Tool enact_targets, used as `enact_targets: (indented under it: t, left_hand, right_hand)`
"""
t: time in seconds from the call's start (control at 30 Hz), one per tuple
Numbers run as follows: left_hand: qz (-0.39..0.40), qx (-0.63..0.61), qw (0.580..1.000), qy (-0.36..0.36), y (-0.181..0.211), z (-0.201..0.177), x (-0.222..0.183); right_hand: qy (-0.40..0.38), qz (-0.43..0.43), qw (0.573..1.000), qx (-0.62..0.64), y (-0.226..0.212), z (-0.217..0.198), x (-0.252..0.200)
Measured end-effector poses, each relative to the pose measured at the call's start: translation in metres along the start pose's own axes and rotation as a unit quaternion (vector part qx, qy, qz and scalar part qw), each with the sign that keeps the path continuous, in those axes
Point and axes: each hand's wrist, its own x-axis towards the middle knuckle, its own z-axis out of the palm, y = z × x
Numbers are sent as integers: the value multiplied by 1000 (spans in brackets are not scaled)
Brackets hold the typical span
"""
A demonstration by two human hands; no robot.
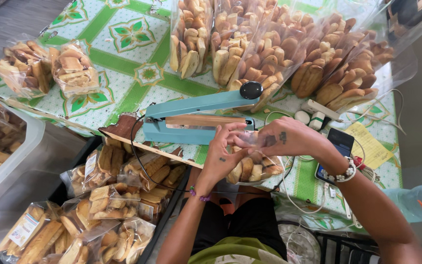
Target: The person packs biscuits into clear plastic bags, folds the top edges, and seals them using a handheld heat sealer. The sealed packages are then placed into a black storage bin. The process is repeated continuously for multiple units.
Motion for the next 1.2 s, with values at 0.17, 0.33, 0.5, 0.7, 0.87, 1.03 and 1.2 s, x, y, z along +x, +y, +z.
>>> enact_targets:
  t: [0.17, 0.33, 0.5, 0.7, 0.87, 1.03, 1.2]
  left_hand:
    - [70, -97, 993, 6, -7, -3, -12]
    - [57, -193, 979, -10, -49, -28, -21]
    - [-72, -436, 863, -244, -119, -17, -36]
    - [-299, -678, 665, -91, -168, 29, -95]
    - [-366, -643, 672, 42, -167, -2, -70]
    - [-357, -642, 675, 63, -141, -56, -55]
    - [-345, -653, 670, 76, -141, -89, -50]
  right_hand:
    - [29, -9, 990, -139, -37, 3, -12]
    - [7, -40, 997, -60, -64, -3, -37]
    - [-48, 33, 991, 118, -3, -21, -15]
    - [-122, 135, 937, 297, 94, 38, 57]
    - [-90, 166, 947, 260, 125, 53, 106]
    - [-66, 81, 964, 246, 137, 67, 157]
    - [-55, -44, 884, 462, 134, 88, 181]
